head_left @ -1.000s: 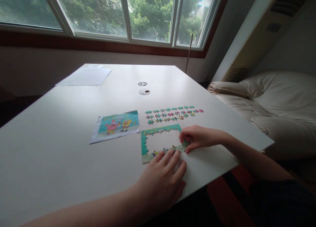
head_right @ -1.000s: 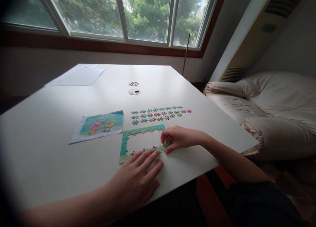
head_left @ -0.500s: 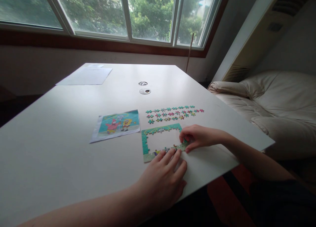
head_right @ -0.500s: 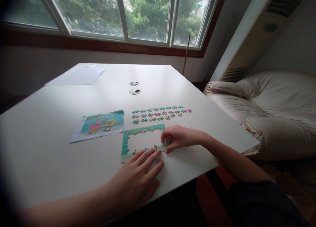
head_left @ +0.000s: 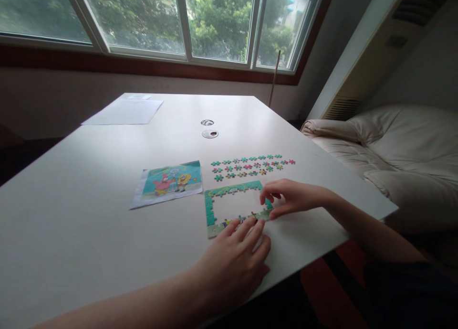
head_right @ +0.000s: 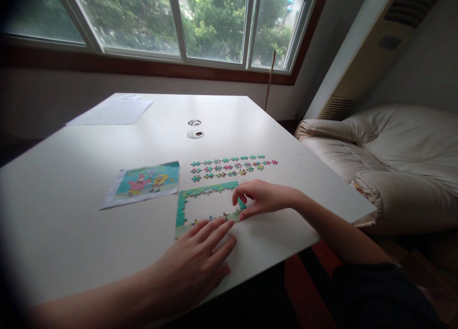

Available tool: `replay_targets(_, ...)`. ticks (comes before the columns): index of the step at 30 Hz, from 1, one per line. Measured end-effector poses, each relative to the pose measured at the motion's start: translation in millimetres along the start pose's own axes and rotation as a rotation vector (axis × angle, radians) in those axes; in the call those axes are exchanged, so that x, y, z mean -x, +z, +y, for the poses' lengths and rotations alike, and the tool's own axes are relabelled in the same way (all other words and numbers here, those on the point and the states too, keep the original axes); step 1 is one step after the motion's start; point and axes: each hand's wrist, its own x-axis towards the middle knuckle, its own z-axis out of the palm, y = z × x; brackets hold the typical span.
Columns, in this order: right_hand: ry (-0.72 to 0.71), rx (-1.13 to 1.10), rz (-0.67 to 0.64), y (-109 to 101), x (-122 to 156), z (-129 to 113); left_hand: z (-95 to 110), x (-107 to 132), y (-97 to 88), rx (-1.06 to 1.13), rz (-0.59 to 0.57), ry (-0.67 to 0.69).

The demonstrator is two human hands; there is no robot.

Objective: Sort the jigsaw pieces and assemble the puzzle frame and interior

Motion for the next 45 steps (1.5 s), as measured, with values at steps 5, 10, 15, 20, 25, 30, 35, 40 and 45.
replay_targets(5, 0.023, 0.019, 0.092, -0.8, 3.7, 0.2, -12.5, 4.8, -15.4, -0.080, 0.056, 0.002)
replay_targets(10, 0.069, 0.018, 0.121, 5.5, 3.2, -1.4, -43.9, 22.4, -25.7, -0.165, 0.068, -0.179)
replay_targets(15, 0.119, 0.110, 0.125, 7.3, 1.1, -4.7, -78.6, 44.6, -16.5, -0.163, 0.089, -0.354)
replay_targets(20, 0.112, 0.142, 0.116, 5.2, 3.1, 5.0, -97.4, 57.7, -1.9, -0.152, 0.063, -0.351)
replay_targets(25, 0.142, 0.198, 0.044, 6.3, 7.6, 16.0, -100.2, 59.9, 3.4, -0.141, 0.041, -0.334)
replay_targets(30, 0.159, 0.208, 0.020, 7.8, 8.0, 16.2, -98.0, 60.2, 2.5, -0.128, 0.044, -0.354)
replay_targets(35, 0.177, 0.177, 0.012, 8.0, 7.5, 17.5, -96.9, 61.1, 4.0, -0.123, 0.038, -0.385)
replay_targets(40, 0.178, 0.142, 0.005, 7.6, 7.4, 18.7, -96.5, 61.3, 5.0, -0.111, 0.019, -0.376)
replay_targets(45, 0.195, 0.142, 0.002, 7.5, 6.7, 17.4, -94.9, 61.8, 3.6, -0.105, 0.006, -0.386)
